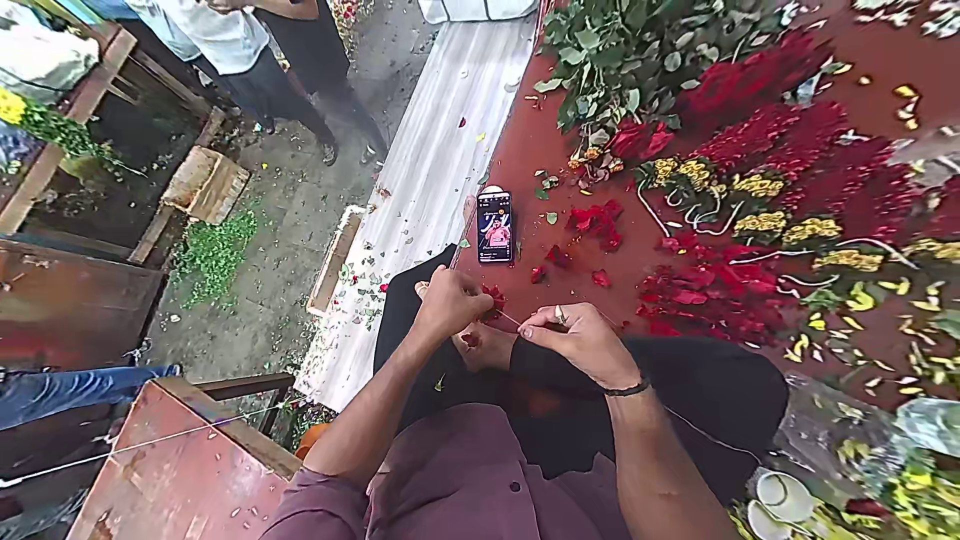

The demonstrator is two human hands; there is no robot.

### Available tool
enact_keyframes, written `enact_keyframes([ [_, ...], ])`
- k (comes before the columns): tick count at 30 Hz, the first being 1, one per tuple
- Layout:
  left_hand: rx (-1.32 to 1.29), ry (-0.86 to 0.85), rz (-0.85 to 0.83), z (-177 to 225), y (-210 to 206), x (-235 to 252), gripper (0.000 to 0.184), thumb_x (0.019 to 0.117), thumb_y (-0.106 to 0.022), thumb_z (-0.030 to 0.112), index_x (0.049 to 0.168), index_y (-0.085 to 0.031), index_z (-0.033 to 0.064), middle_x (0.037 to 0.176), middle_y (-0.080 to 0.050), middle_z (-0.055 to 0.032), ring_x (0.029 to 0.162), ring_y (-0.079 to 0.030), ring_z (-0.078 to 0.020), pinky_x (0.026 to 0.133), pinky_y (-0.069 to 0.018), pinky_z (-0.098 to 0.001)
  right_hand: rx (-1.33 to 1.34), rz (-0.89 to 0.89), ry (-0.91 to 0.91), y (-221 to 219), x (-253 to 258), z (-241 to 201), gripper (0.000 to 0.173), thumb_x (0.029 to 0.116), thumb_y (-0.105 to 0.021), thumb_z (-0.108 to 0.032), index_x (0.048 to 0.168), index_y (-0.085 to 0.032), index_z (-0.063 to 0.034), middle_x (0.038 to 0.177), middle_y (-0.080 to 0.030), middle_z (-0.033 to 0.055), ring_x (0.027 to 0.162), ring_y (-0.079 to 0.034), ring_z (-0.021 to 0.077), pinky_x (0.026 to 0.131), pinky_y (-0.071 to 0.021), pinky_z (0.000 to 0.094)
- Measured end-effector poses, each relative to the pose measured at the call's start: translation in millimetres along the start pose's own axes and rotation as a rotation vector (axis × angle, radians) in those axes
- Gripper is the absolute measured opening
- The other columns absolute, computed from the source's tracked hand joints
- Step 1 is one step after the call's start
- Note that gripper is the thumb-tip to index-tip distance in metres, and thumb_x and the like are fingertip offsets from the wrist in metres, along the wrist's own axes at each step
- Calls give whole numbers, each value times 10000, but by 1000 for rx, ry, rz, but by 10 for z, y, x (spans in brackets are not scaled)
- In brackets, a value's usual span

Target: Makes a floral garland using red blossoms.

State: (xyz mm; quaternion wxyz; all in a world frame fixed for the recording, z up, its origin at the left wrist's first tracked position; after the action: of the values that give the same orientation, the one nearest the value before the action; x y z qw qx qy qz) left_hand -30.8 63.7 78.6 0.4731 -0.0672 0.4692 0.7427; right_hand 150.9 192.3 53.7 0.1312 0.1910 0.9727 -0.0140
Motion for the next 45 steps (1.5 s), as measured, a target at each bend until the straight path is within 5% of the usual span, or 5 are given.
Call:
enact_keyframes([
  [9,36,-659,-440,1339,35,-461,80,867,-755,225,845,-787,155,843,-695,20,907,-632,-144,823,-513,-432,400,15,-69,123,-14,-217,164,887,-691,-41,770,-728,-151,714,-684,-75,671,-628,-15,666,-559,193],
  [18,119,-353,180,1017,76,67,155,883,-691,330,869,-776,202,834,-620,6,977,-575,-245,883,-451,-568,572,-3,254,-45,12,-101,119,949,-685,-83,949,-800,-50,775,-730,-10,596,-573,-11,556,-481,175],
  [31,-26,-247,-121,267,8,-95,156,896,-753,306,880,-793,156,925,-718,-20,982,-654,-181,902,-515,-473,295,19,-52,248,14,69,102,934,-691,-83,902,-781,-49,666,-647,-46,503,-423,-21,479,-353,169],
  [39,-63,-186,-156,152,70,-261,169,898,-713,334,847,-782,187,926,-730,32,953,-653,-102,954,-486,-439,-876,71,-492,1170,339,1347,376,845,-766,-145,1217,-756,-196,1441,-573,147,1333,-491,442,968,-445,719],
  [45,-143,-122,-151,-1,61,-311,147,900,-731,313,878,-779,176,888,-710,12,804,-656,-104,747,-552,-378,-717,486,-462,1270,375,1175,330,841,-823,-222,1131,-736,-93,1075,-742,141,976,-709,368,842,-545,663],
])
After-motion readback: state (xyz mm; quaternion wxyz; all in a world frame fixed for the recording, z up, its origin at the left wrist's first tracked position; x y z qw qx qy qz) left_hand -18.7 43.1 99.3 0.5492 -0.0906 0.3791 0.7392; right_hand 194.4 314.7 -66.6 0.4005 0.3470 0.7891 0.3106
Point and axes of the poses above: each hand's wrist, its own x-axis towards the middle knuckle, its own y-axis out of the back of the hand, z = x × y, the point moved 5 cm from there along x, towards the middle knuckle
